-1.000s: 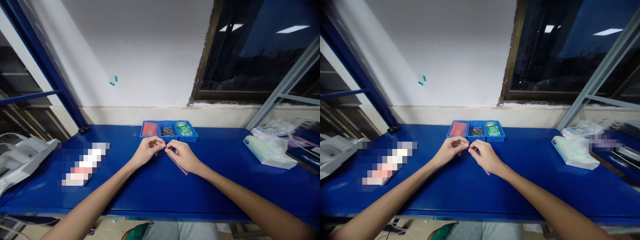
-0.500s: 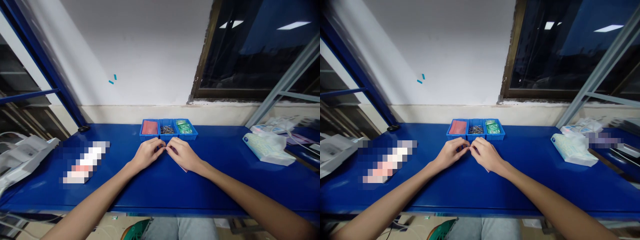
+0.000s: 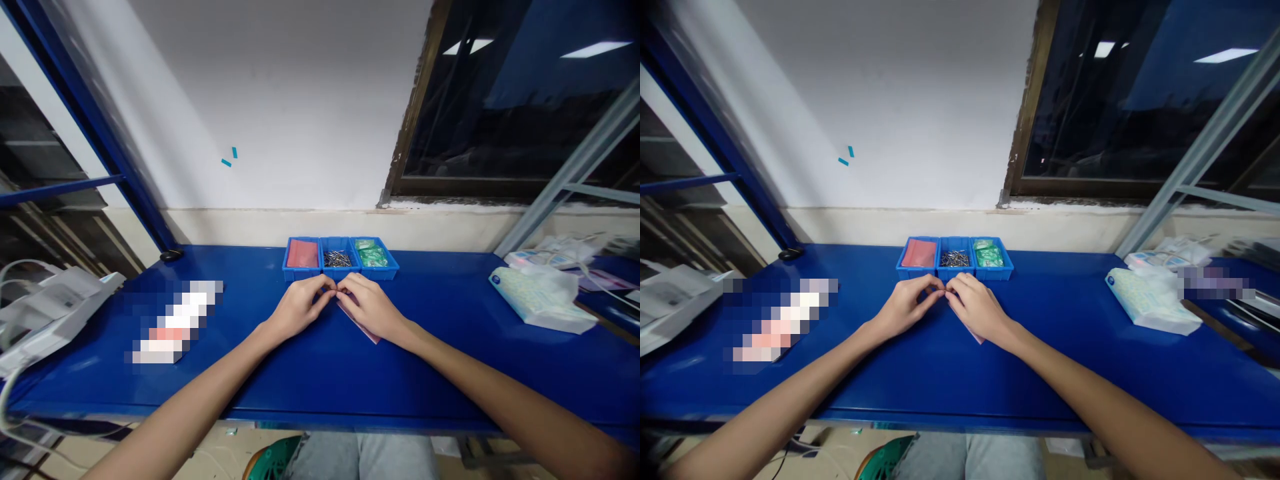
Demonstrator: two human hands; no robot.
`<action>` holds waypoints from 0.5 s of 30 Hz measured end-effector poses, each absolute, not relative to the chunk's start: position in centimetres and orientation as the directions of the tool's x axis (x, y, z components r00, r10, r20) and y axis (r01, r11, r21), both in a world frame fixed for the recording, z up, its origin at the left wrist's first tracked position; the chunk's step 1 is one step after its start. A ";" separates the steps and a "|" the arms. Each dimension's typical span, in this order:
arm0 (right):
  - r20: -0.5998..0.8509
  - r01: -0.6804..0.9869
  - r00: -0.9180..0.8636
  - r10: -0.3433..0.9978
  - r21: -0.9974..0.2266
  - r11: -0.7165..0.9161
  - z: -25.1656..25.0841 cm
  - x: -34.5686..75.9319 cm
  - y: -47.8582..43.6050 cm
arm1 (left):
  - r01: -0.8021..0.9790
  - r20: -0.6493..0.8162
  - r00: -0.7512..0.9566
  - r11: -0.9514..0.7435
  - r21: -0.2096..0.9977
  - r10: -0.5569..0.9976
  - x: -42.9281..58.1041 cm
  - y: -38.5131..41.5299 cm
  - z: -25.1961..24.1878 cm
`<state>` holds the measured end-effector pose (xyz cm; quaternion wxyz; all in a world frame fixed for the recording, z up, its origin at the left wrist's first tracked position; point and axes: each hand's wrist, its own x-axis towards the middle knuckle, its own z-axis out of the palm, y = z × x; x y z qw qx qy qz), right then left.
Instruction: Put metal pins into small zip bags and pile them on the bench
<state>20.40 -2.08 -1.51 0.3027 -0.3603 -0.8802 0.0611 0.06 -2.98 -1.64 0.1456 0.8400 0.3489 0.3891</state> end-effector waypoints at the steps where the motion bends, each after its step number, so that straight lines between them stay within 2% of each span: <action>1: 0.496 0.599 -0.546 0.675 -0.332 0.728 -1.4 20.4 -2.2 | 0.476 0.558 0.459 -0.721 0.503 0.692 0.0 -2.9 -1.7; 9: 0.543 0.558 -0.518 0.661 -0.371 0.742 -0.8 20.3 -2.6 | 0.522 0.607 0.484 -0.765 0.378 0.630 -0.4 -2.8 -1.5; 15: 0.576 0.516 -0.506 0.642 -0.394 0.761 -1.0 20.3 -2.5 | 0.524 0.589 0.440 -0.726 0.445 0.678 -0.2 -2.9 -1.5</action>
